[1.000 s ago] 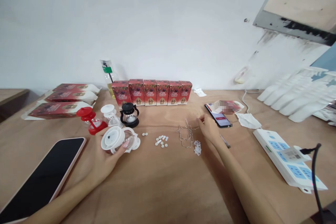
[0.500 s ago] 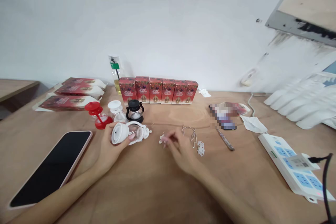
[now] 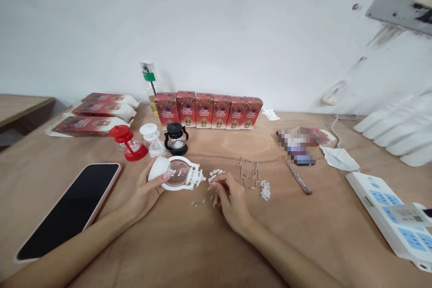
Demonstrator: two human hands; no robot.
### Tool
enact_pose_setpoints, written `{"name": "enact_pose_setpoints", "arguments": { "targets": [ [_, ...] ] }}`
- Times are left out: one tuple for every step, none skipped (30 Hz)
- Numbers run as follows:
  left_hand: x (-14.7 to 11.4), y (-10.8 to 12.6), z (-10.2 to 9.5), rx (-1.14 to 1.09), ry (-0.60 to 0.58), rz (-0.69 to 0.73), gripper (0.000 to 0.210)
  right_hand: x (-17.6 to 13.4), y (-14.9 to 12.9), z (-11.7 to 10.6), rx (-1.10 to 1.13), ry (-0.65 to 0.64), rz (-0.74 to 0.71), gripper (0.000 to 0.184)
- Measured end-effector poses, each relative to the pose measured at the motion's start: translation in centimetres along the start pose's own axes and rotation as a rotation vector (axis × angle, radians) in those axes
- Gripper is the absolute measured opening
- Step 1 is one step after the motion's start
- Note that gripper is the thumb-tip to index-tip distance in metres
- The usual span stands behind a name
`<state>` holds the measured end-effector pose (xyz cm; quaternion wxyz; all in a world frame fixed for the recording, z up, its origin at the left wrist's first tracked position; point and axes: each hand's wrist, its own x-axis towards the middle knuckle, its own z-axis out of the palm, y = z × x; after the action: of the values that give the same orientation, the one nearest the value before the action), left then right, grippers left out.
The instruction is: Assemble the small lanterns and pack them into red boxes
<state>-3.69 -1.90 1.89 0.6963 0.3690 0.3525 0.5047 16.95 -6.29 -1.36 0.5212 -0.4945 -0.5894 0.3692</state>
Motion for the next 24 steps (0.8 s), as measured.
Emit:
{"name": "enact_pose_setpoints", "arguments": {
  "targets": [
    [0.0, 0.0, 0.0, -0.014, -0.008, -0.013, 0.043, 0.0, 0.0, 0.0, 0.006, 0.007, 0.001, 0.015],
    [-0.1, 0.0, 0.0, -0.017, -0.013, -0.021, 0.041, -0.1, -0.1, 0.0, 0.009, 0.012, -0.005, 0.014],
    [-0.1, 0.0, 0.0, -0.011, -0.016, -0.027, 0.04, -0.1, -0.2, 0.1, 0.008, 0.015, -0.012, 0.013],
    [-0.1, -0.1, -0.1, -0.002, -0.02, -0.03, 0.04, 0.0, -0.3, 0.1, 0.005, 0.019, -0.021, 0.013],
    [-0.1, -0.1, -0.1, 0.008, -0.027, -0.033, 0.04, 0.0, -0.4, 0.1, -0.002, 0.023, -0.03, 0.013],
    [0.0, -0.2, -0.2, 0.017, -0.036, -0.036, 0.04, 0.0, -0.5, 0.1, -0.01, 0.03, -0.041, 0.013],
    [0.0, -0.2, -0.2, 0.023, -0.042, -0.038, 0.041, 0.0, -0.5, 0.1, -0.021, 0.042, -0.052, 0.013],
    [0.0, -0.2, -0.3, 0.023, -0.045, -0.038, 0.04, 0.0, -0.5, 0.1, -0.031, 0.056, -0.063, 0.013],
    [0.0, -0.2, -0.3, 0.017, -0.046, -0.036, 0.04, 0.0, -0.5, 0.1, -0.039, 0.07, -0.073, 0.013],
    [0.0, -0.2, -0.2, 0.006, -0.046, -0.036, 0.04, 0.0, -0.5, 0.1, -0.045, 0.083, -0.081, 0.012],
    [0.0, -0.1, -0.2, -0.003, -0.049, -0.039, 0.04, 0.0, -0.4, 0.1, -0.051, 0.094, -0.087, 0.012],
    [0.0, -0.1, -0.1, -0.011, -0.051, -0.044, 0.039, 0.0, -0.4, 0.0, -0.055, 0.103, -0.094, 0.011],
    [0.0, 0.0, 0.0, -0.015, -0.049, -0.05, 0.039, 0.0, -0.4, 0.0, -0.058, 0.11, -0.104, 0.01],
    [0.0, 0.0, 0.1, -0.016, -0.042, -0.058, 0.039, -0.1, -0.4, 0.0, -0.058, 0.118, -0.124, 0.008],
    [0.0, 0.1, 0.2, -0.016, -0.026, -0.063, 0.039, -0.2, -0.5, -0.1, -0.058, 0.124, -0.155, 0.006],
    [0.0, 0.1, 0.2, -0.017, -0.003, -0.065, 0.04, -0.3, -0.6, -0.1, -0.059, 0.123, -0.201, 0.005],
    [0.0, 0.2, 0.3, -0.02, 0.025, -0.067, 0.041, -0.5, -0.7, -0.2, -0.065, 0.118, -0.263, 0.007],
    [0.1, 0.2, 0.4, -0.026, 0.055, -0.068, 0.042, -0.7, -0.9, -0.3, -0.083, 0.106, -0.337, 0.012],
    [0.1, 0.2, 0.4, -0.034, 0.083, -0.069, 0.042, -0.9, -1.1, -0.3, -0.11, 0.088, -0.423, 0.016],
    [0.1, 0.2, 0.5, -0.043, 0.107, -0.068, 0.043, -1.2, -1.4, -0.4, -0.145, 0.067, -0.515, 0.021],
    [0.2, 0.3, 0.5, -0.051, 0.124, -0.066, 0.043, -1.3, -1.7, -0.4, -0.187, 0.049, -0.608, 0.025],
    [0.2, 0.3, 0.5, -0.058, 0.134, -0.067, 0.042, -1.4, -2.0, -0.5, -0.231, 0.043, -0.693, 0.028],
    [0.3, 0.3, 0.4, -0.063, 0.138, -0.067, 0.041, -1.5, -2.2, -0.5, -0.277, 0.045, -0.759, 0.03],
    [0.3, 0.2, 0.4, -0.065, 0.139, -0.067, 0.041, -1.4, -2.5, -0.5, -0.324, 0.055, -0.805, 0.032]
  ]
}}
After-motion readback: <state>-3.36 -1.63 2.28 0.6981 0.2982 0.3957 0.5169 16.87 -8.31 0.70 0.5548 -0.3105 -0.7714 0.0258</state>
